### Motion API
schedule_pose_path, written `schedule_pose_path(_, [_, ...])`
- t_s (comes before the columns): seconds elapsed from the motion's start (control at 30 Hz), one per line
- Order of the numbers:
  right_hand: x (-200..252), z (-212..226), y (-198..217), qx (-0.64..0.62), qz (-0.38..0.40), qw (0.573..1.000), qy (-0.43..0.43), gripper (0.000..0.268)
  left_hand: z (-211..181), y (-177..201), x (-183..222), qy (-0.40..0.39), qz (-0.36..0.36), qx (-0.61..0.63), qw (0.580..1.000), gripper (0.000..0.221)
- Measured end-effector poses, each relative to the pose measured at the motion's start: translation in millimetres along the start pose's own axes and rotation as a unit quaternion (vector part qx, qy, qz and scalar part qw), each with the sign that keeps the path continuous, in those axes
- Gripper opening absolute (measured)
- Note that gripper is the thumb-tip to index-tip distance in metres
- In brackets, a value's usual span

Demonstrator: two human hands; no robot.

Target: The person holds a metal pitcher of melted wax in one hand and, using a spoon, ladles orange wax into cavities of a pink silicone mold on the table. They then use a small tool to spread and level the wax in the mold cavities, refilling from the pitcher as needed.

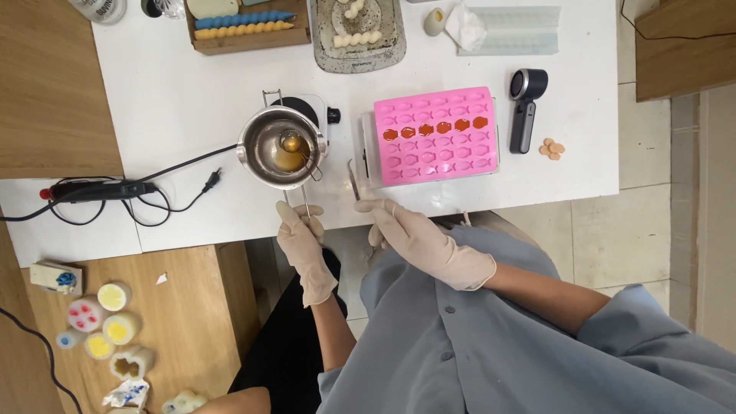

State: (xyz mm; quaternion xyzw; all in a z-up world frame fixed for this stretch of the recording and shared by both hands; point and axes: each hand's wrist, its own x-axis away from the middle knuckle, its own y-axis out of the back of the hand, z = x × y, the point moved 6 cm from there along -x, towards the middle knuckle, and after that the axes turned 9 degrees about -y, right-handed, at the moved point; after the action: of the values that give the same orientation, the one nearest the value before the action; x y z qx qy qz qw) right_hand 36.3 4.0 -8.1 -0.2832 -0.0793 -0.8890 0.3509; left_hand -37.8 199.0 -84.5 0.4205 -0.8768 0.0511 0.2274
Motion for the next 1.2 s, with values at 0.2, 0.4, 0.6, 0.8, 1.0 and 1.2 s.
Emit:
schedule_pose_path(0.2, [-2, -23, -9, -0.015, -0.056, 0.996, -0.066, 0.042, 46, 2, -50, -0.03, 0.03, 0.041, 0.998, 0.07])
schedule_pose_path(0.4, [-2, -24, -13, 0.006, -0.1, 0.992, -0.081, 0.044, 70, -3, -78, -0.02, 0.06, 0.079, 0.995, 0.07])
schedule_pose_path(0.6, [-9, -32, -22, 0.018, -0.092, 0.988, -0.125, 0.045, 71, -13, -94, 0.0, 0.105, 0.091, 0.99, 0.069])
schedule_pose_path(0.8, [-14, -41, -34, 0.032, -0.077, 0.986, -0.145, 0.045, 59, -20, -98, -0.016, 0.142, 0.043, 0.989, 0.067])
schedule_pose_path(1.0, [-20, -51, -38, 0.065, -0.054, 0.987, -0.133, 0.043, 64, -21, -91, -0.013, 0.173, 0.026, 0.984, 0.067])
schedule_pose_path(1.2, [-20, -57, -40, 0.052, -0.048, 0.991, -0.11, 0.043, 74, -16, -93, -0.009, 0.207, 0.004, 0.978, 0.074])
